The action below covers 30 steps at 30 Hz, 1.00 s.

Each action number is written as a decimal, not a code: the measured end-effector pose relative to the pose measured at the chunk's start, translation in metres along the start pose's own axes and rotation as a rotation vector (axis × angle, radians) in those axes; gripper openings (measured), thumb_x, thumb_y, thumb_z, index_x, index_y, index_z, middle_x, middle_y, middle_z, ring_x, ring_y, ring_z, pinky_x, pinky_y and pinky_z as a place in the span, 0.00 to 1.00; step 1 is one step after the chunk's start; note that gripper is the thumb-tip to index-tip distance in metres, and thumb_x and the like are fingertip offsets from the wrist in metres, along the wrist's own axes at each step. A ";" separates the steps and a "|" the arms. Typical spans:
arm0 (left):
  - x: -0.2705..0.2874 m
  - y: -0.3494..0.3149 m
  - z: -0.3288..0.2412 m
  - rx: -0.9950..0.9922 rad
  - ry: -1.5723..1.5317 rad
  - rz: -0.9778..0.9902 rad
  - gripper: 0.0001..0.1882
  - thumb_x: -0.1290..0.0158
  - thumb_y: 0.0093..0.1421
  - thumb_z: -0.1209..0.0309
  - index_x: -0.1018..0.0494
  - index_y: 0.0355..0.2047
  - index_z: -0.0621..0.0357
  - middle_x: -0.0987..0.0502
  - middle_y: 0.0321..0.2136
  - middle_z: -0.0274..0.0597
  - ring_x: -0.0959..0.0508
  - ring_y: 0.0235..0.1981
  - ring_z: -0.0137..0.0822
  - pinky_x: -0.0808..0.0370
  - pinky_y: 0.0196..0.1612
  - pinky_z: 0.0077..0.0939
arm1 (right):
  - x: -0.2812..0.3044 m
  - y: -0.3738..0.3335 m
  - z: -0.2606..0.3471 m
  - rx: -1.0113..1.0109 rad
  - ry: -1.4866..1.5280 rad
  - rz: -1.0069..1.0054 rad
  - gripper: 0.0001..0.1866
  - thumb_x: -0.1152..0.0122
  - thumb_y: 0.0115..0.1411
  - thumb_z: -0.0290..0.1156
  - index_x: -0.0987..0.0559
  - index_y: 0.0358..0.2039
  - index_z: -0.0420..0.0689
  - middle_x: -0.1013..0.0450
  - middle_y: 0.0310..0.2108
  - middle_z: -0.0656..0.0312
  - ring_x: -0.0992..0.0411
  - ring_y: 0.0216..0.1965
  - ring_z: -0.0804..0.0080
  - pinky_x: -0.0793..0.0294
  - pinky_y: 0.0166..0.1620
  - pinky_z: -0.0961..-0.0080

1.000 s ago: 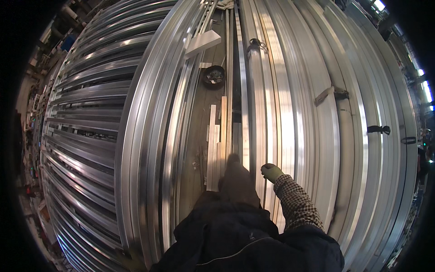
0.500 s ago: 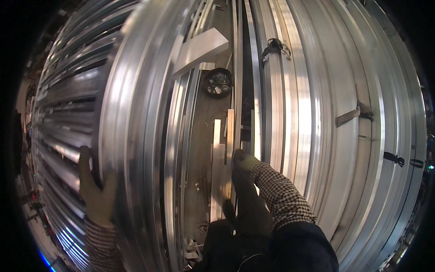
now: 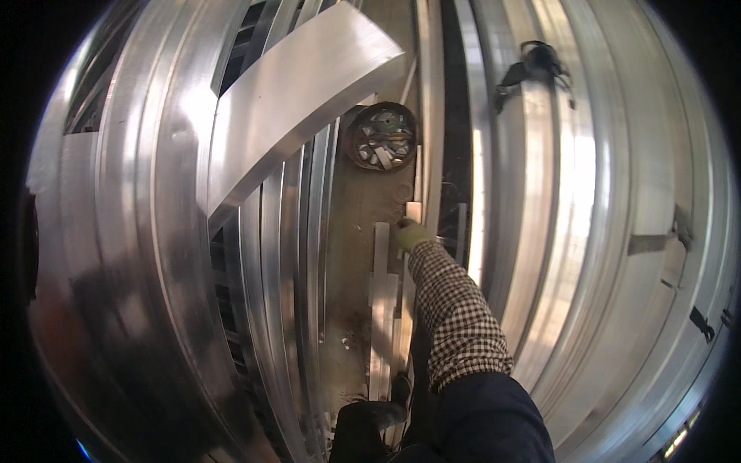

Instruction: The person walks through a workshop, picks up a metal frame, and carries a container of metal pieces to a workbench. They use a welding torch to tack weld small metal pieces onto the frame at several locations, then reposition the frame and continue welding additional pieces.

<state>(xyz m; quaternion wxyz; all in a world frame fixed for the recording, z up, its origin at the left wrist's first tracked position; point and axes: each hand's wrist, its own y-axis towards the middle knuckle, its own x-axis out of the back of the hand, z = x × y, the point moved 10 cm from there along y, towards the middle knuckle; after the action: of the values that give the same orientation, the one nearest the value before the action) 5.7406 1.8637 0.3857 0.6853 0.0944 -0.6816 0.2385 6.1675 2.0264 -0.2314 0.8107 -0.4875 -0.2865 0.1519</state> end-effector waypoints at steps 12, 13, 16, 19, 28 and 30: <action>-0.064 0.003 -0.009 0.238 0.039 0.072 0.45 0.39 0.67 0.51 0.42 0.75 0.62 0.35 0.71 0.64 0.32 0.71 0.60 0.31 0.71 0.52 | 0.002 0.241 0.031 -0.065 0.778 -0.046 0.52 0.32 0.60 0.63 0.33 0.74 0.39 0.29 0.67 0.43 0.28 0.67 0.50 0.29 0.67 0.62; -0.067 0.003 -0.010 0.250 0.034 0.074 0.45 0.39 0.67 0.51 0.42 0.75 0.62 0.35 0.71 0.64 0.32 0.71 0.61 0.31 0.71 0.52 | 0.005 0.249 0.023 -0.118 0.734 -0.170 0.49 0.33 0.62 0.58 0.34 0.74 0.38 0.30 0.68 0.43 0.29 0.67 0.50 0.31 0.68 0.61; -0.072 0.001 -0.009 0.281 0.040 0.073 0.45 0.39 0.67 0.51 0.42 0.75 0.62 0.35 0.71 0.64 0.31 0.70 0.61 0.30 0.71 0.53 | 0.007 0.272 0.026 -0.052 0.708 -0.319 0.42 0.37 0.67 0.53 0.31 0.71 0.34 0.28 0.66 0.43 0.26 0.63 0.51 0.28 0.66 0.60; -0.075 -0.006 -0.004 0.299 0.038 0.074 0.44 0.39 0.67 0.51 0.42 0.75 0.61 0.35 0.71 0.64 0.31 0.70 0.61 0.30 0.70 0.53 | -0.023 0.282 0.025 -0.193 0.891 -0.057 0.27 0.43 0.72 0.45 0.22 0.57 0.32 0.22 0.55 0.45 0.22 0.51 0.59 0.23 0.54 0.62; -0.059 -0.054 0.004 0.278 -0.029 0.041 0.44 0.39 0.67 0.51 0.41 0.75 0.60 0.34 0.70 0.63 0.31 0.70 0.61 0.28 0.69 0.54 | -0.021 0.126 0.017 0.195 -0.531 -0.100 0.19 0.51 0.76 0.33 0.20 0.59 0.37 0.18 0.52 0.45 0.18 0.51 0.50 0.18 0.53 0.58; -0.045 -0.068 0.012 0.258 -0.042 0.020 0.44 0.40 0.67 0.51 0.41 0.75 0.60 0.34 0.70 0.63 0.30 0.70 0.61 0.28 0.69 0.54 | -0.034 0.063 -0.052 -0.137 0.393 -0.037 0.18 0.43 0.71 0.32 0.21 0.55 0.35 0.17 0.47 0.48 0.17 0.48 0.54 0.17 0.47 0.62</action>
<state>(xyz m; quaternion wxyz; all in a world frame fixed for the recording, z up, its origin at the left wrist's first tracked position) 5.7628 1.7905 0.3560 0.6507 0.1802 -0.6603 0.3289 6.1743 2.0018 -0.3162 0.8186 -0.5563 -0.1415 0.0189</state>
